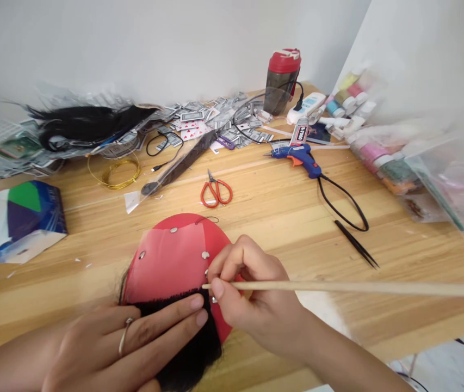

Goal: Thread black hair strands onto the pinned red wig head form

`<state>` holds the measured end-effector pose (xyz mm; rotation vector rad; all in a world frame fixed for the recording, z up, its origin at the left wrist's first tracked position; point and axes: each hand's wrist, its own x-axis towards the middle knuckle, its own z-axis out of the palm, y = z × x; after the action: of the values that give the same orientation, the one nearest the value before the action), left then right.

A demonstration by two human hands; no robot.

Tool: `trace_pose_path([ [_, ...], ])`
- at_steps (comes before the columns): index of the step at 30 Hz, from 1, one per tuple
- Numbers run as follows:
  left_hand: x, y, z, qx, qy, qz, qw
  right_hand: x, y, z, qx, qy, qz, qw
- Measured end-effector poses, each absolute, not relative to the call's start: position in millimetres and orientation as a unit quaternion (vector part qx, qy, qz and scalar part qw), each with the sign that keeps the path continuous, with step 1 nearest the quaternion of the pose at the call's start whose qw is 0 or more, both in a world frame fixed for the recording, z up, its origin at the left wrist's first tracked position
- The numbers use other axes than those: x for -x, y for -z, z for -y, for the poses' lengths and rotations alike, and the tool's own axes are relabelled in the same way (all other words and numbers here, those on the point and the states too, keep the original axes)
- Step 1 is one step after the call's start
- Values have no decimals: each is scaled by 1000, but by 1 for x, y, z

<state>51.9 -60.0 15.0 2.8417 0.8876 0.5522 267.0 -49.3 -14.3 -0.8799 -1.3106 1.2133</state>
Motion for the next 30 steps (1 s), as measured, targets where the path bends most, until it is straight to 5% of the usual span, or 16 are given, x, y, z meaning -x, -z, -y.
trace_pose_path([
  [16, -53, -59, 18, -897, -175, -285, 290, -270, 14, 40, 360, -628, 476, 499],
  [30, -86, -75, 9, -925, 94, -354, 105, -267, 13, 38, 349, -641, 462, 504],
])
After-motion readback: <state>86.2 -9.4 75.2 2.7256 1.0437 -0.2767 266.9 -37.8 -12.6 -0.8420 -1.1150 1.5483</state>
